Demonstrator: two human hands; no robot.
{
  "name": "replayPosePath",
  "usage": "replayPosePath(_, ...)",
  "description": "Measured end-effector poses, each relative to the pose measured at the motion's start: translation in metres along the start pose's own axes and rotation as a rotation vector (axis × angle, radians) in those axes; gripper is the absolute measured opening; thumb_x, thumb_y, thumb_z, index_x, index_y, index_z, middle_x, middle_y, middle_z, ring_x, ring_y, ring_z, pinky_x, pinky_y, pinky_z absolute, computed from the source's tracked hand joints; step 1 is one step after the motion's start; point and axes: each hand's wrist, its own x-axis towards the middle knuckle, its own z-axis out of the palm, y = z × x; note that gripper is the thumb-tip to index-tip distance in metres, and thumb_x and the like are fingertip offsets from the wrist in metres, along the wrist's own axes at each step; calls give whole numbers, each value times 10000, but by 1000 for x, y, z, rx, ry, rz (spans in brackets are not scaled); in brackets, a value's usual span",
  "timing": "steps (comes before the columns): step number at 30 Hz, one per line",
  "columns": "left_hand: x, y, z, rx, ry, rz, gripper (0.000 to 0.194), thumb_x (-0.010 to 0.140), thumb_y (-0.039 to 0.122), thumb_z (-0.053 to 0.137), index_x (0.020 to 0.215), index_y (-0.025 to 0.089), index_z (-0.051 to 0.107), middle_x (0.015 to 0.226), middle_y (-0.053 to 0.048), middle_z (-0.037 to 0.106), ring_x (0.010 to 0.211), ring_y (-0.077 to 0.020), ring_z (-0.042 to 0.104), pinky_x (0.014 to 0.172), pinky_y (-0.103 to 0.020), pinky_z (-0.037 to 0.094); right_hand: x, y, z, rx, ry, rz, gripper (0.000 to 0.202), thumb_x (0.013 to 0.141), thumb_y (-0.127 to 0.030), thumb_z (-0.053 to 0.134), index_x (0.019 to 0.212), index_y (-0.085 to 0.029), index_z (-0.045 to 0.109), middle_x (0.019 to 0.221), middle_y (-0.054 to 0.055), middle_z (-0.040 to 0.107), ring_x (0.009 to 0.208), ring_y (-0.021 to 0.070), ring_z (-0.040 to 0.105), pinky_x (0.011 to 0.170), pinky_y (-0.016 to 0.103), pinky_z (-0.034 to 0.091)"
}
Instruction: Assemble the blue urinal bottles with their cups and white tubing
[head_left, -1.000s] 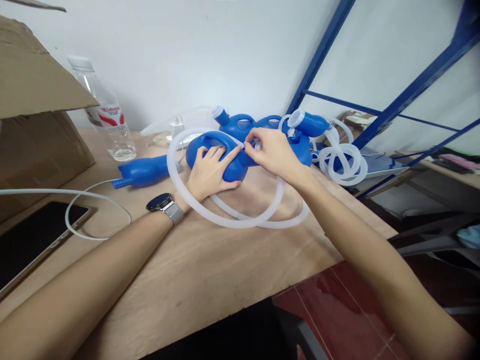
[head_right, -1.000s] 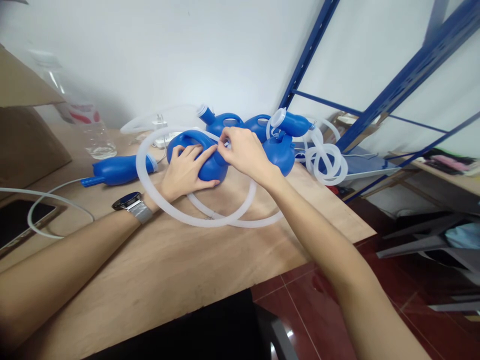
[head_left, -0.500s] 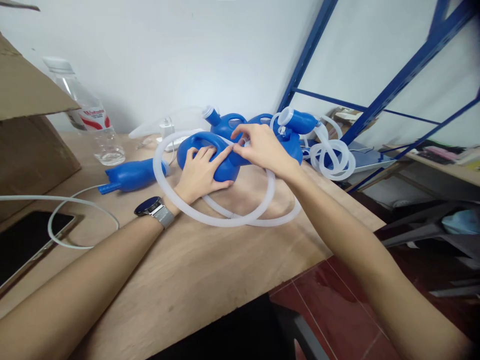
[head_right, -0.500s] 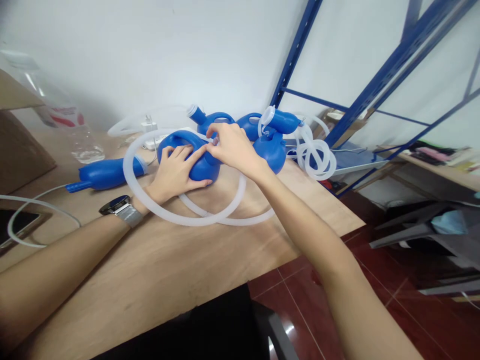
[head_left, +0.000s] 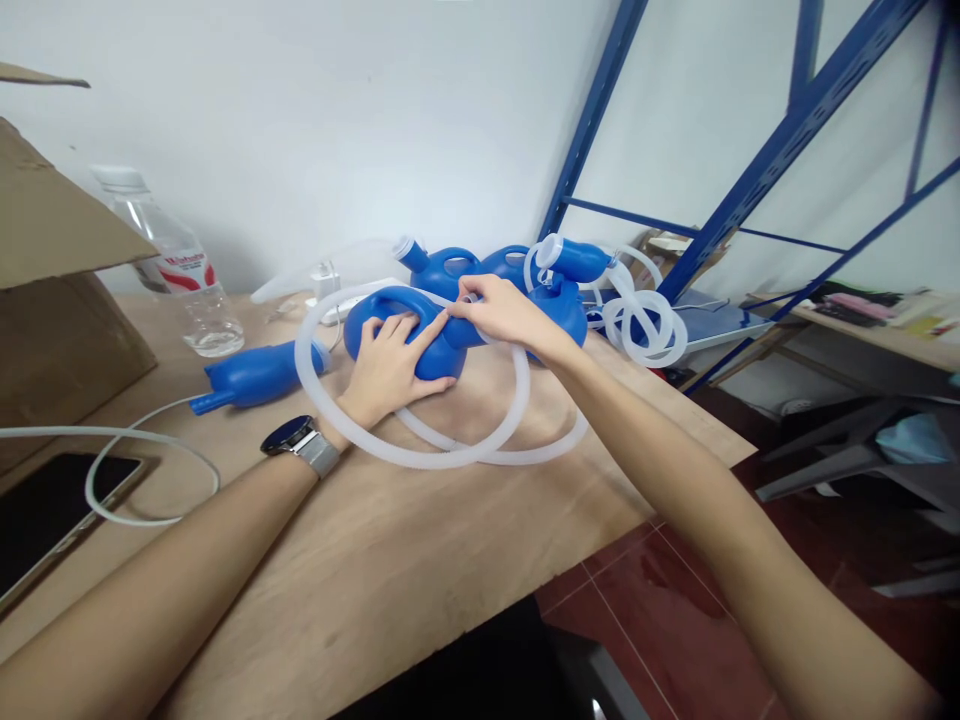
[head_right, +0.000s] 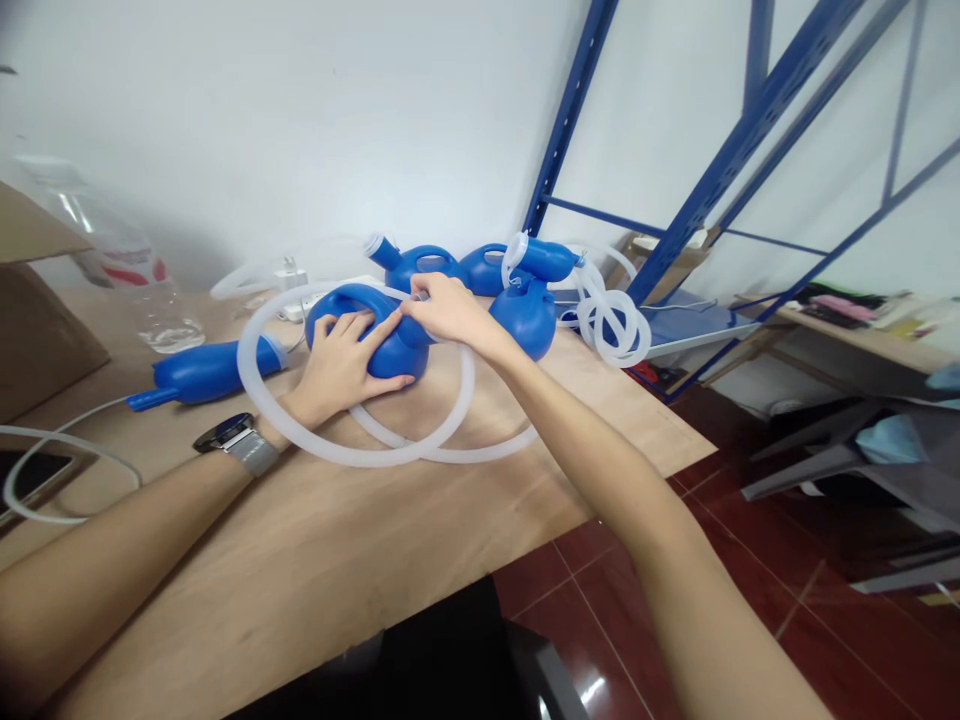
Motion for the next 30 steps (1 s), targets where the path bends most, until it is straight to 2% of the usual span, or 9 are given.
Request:
replayPosePath(3, 0, 0, 0, -1, 10, 4, 940, 930, 663, 742, 1712, 243, 434, 1482, -237, 633, 1377, -452, 542, 1109, -594, 358, 2, 0, 0, -12, -1, 8, 295, 867, -244, 669, 680, -238, 441, 673, -31, 496, 736, 183, 486, 692, 318, 331)
replayPosePath(11, 0, 4, -1, -14, 19, -15, 917, 919, 637, 775, 1690, 243, 474, 1460, -223, 646, 1367, -434, 548, 1122, -575, 357, 8, 2, -1, 34, -30, 28, 277, 806, -239, 685, 655, -232, 453, 643, -42, 457, 687, 165, 439, 653, 326, 298)
replayPosePath(16, -1, 7, -1, -7, 11, -26, 919, 918, 622, 773, 1695, 241, 464, 1482, -227, 627, 1397, -435, 527, 1136, -576, 348, 21, 5, -2, 225, -111, 176, 354, 716, -192, 692, 604, -243, 361, 591, -58, 336, 591, 143, 314, 595, 336, 240)
replayPosePath(20, 0, 8, -1, -4, 17, -34, 908, 904, 611, 784, 1683, 254, 482, 1464, -221, 649, 1387, -438, 532, 1140, -588, 351, 24, 6, -1, 245, -97, 205, 296, 663, -198, 676, 580, -241, 395, 583, -49, 347, 584, 141, 298, 591, 346, 233)
replayPosePath(23, 0, 9, -2, -8, 14, -35, 883, 907, 600, 780, 1669, 252, 502, 1476, -221, 647, 1391, -440, 530, 1133, -586, 362, 23, 5, -1, 223, -75, 188, 272, 668, -211, 664, 581, -241, 408, 580, -46, 334, 579, 139, 292, 584, 346, 222)
replayPosePath(30, 2, 9, -3, -7, -7, -45, 852, 922, 618, 758, 1645, 228, 532, 1462, -236, 648, 1374, -434, 542, 1128, -600, 367, 27, 5, 0, 198, -87, 196, 209, 657, -165, 645, 553, -221, 472, 576, -29, 404, 576, 136, 336, 579, 351, 244)
